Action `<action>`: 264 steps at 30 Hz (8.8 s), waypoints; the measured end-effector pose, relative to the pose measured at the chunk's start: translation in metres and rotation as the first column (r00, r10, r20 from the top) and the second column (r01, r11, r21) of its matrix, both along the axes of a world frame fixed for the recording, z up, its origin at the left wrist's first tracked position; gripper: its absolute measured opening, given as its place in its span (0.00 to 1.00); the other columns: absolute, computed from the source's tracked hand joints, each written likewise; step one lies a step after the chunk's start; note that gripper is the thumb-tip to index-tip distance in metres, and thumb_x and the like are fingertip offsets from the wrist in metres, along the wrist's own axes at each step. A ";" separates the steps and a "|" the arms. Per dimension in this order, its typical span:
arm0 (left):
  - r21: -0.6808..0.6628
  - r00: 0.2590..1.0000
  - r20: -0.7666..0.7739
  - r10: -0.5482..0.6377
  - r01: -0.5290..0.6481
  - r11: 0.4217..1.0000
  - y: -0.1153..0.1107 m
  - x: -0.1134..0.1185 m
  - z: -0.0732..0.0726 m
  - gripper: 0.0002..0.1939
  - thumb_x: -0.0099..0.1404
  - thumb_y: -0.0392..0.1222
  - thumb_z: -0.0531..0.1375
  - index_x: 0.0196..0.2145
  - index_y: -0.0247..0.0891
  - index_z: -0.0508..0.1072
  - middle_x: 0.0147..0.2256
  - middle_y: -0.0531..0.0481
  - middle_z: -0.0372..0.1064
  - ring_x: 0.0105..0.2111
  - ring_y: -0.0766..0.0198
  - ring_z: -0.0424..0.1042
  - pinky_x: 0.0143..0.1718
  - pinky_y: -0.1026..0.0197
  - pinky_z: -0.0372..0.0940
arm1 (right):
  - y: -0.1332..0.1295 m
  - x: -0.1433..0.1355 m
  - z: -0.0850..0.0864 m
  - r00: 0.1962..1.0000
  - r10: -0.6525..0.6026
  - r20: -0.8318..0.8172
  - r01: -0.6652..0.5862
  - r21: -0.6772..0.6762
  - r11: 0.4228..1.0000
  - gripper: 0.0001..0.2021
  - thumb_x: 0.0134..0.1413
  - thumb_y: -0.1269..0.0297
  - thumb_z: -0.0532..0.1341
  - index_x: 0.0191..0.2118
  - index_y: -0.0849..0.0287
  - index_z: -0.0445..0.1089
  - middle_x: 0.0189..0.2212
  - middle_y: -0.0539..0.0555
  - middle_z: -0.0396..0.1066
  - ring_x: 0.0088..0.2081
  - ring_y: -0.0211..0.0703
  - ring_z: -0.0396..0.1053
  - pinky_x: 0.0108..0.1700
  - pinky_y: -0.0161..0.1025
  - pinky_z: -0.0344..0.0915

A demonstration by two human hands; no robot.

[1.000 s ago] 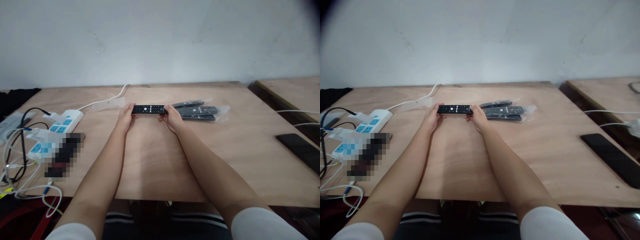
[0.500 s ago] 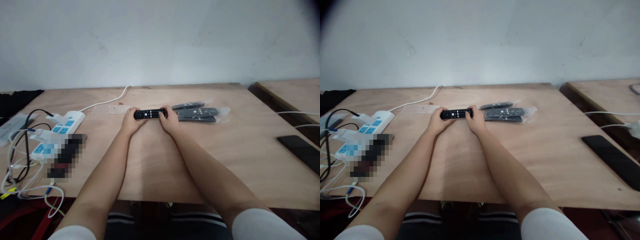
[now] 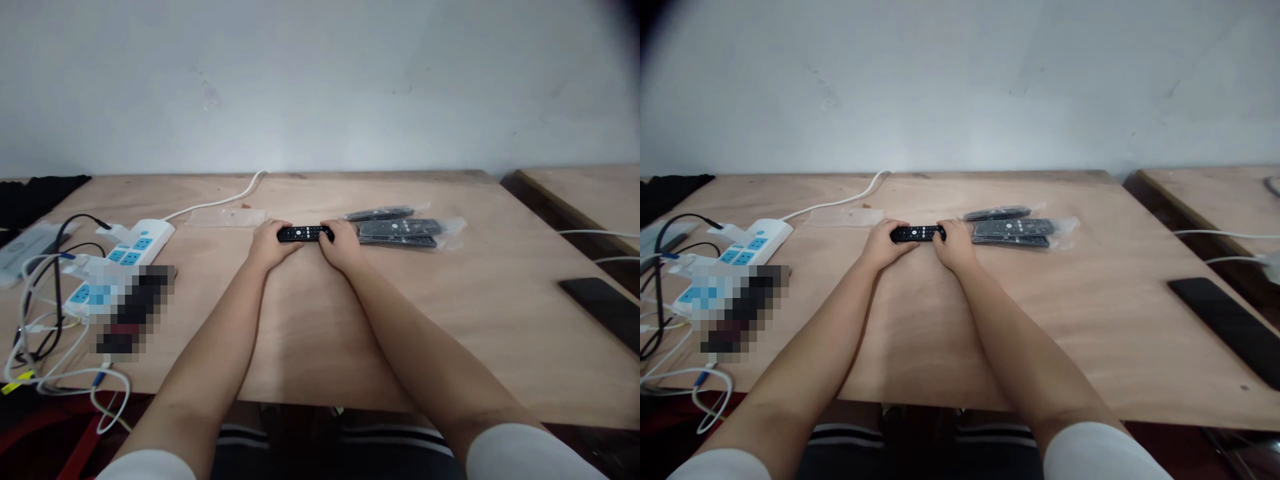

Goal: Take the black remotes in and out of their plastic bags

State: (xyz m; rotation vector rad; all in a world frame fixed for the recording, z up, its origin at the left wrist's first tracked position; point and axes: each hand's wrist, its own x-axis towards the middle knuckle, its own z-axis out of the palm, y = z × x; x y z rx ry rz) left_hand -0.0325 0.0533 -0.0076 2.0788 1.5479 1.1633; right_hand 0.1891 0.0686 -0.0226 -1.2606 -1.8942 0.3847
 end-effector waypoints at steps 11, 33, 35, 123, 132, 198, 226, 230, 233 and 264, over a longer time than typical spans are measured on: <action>-0.055 0.997 -0.065 -0.035 0.031 0.998 -0.003 0.001 0.005 0.23 0.55 0.51 0.75 0.46 0.41 0.79 0.45 0.46 0.78 0.46 0.52 0.76 0.52 0.51 0.69 | -0.003 -0.002 0.001 0.992 -0.007 0.124 -0.007 0.109 0.994 0.18 0.62 0.67 0.54 0.54 0.64 0.73 0.52 0.66 0.76 0.55 0.59 0.69 0.63 0.58 0.63; 0.040 0.882 -0.469 -0.032 0.058 0.998 -0.066 0.017 0.004 0.45 0.71 0.61 0.55 0.73 0.27 0.48 0.75 0.31 0.40 0.76 0.45 0.36 0.74 0.41 0.38 | -0.057 0.033 0.021 0.881 -0.330 0.338 0.209 0.347 0.914 0.22 0.64 0.63 0.54 0.61 0.61 0.69 0.66 0.63 0.66 0.68 0.58 0.56 0.69 0.57 0.50; 0.021 0.866 -0.498 -0.044 0.063 0.998 -0.080 0.018 0.006 0.42 0.73 0.59 0.53 0.73 0.28 0.49 0.74 0.32 0.42 0.75 0.46 0.37 0.75 0.42 0.38 | -0.061 0.049 0.018 0.850 -0.371 0.375 0.254 0.325 0.911 0.25 0.64 0.61 0.54 0.63 0.63 0.67 0.67 0.64 0.64 0.69 0.59 0.55 0.70 0.58 0.47; -0.395 0.344 0.864 0.368 0.009 0.919 -0.114 0.011 0.021 0.15 0.66 0.50 0.66 0.35 0.34 0.72 0.23 0.50 0.73 0.18 0.68 0.69 0.17 0.68 0.60 | -0.091 0.027 0.010 0.942 -0.025 -0.336 0.064 0.107 0.992 0.18 0.62 0.56 0.60 0.54 0.58 0.68 0.56 0.67 0.66 0.48 0.51 0.73 0.47 0.50 0.76; -0.394 0.296 0.879 0.375 0.004 0.919 -0.113 0.007 0.018 0.15 0.72 0.48 0.61 0.35 0.32 0.73 0.22 0.48 0.73 0.17 0.67 0.68 0.18 0.67 0.61 | -0.074 0.025 -0.004 0.704 -0.007 -0.710 -0.338 -0.343 0.876 0.18 0.49 0.47 0.69 0.39 0.55 0.72 0.33 0.52 0.76 0.22 0.35 0.69 0.22 0.34 0.68; -0.317 0.179 0.924 0.338 -0.134 0.939 -0.114 0.008 0.009 0.26 0.75 0.62 0.52 0.34 0.35 0.72 0.24 0.49 0.73 0.19 0.67 0.70 0.19 0.66 0.59 | -0.086 0.036 0.009 0.668 -0.030 -0.744 -0.387 -0.381 0.840 0.24 0.41 0.40 0.74 0.26 0.56 0.71 0.23 0.48 0.70 0.23 0.36 0.65 0.27 0.37 0.67; -0.296 0.618 0.766 0.179 0.093 0.951 -0.122 0.015 0.002 0.26 0.54 0.61 0.73 0.32 0.32 0.77 0.33 0.39 0.79 0.24 0.65 0.73 0.19 0.66 0.62 | -0.086 0.038 0.011 0.544 -0.024 -0.839 -0.432 -0.305 0.849 0.26 0.36 0.49 0.78 0.39 0.54 0.69 0.32 0.49 0.76 0.31 0.39 0.74 0.33 0.37 0.72; -0.280 0.575 0.794 0.194 0.063 0.958 -0.121 0.013 0.002 0.22 0.60 0.58 0.70 0.34 0.34 0.78 0.32 0.42 0.78 0.24 0.66 0.72 0.20 0.66 0.62 | -0.085 0.038 0.010 0.550 -0.030 -0.835 -0.411 -0.302 0.860 0.26 0.37 0.48 0.77 0.38 0.53 0.69 0.33 0.49 0.75 0.33 0.40 0.74 0.34 0.38 0.74; -0.261 0.505 0.834 0.223 0.005 0.965 -0.120 0.011 0.002 0.21 0.61 0.58 0.69 0.33 0.34 0.77 0.31 0.43 0.77 0.24 0.67 0.71 0.20 0.66 0.62 | -0.084 0.039 0.009 0.543 -0.030 -0.839 -0.411 -0.297 0.862 0.25 0.37 0.49 0.78 0.38 0.53 0.68 0.33 0.48 0.75 0.33 0.40 0.73 0.34 0.38 0.74; -0.201 0.560 0.808 0.185 -0.033 0.979 -0.122 0.011 0.002 0.32 0.56 0.61 0.72 0.51 0.42 0.72 0.50 0.43 0.73 0.38 0.63 0.78 0.24 0.68 0.65 | -0.078 0.040 0.002 0.475 -0.034 -0.879 -0.430 -0.266 0.863 0.24 0.38 0.52 0.79 0.37 0.53 0.68 0.34 0.47 0.75 0.33 0.39 0.73 0.34 0.37 0.74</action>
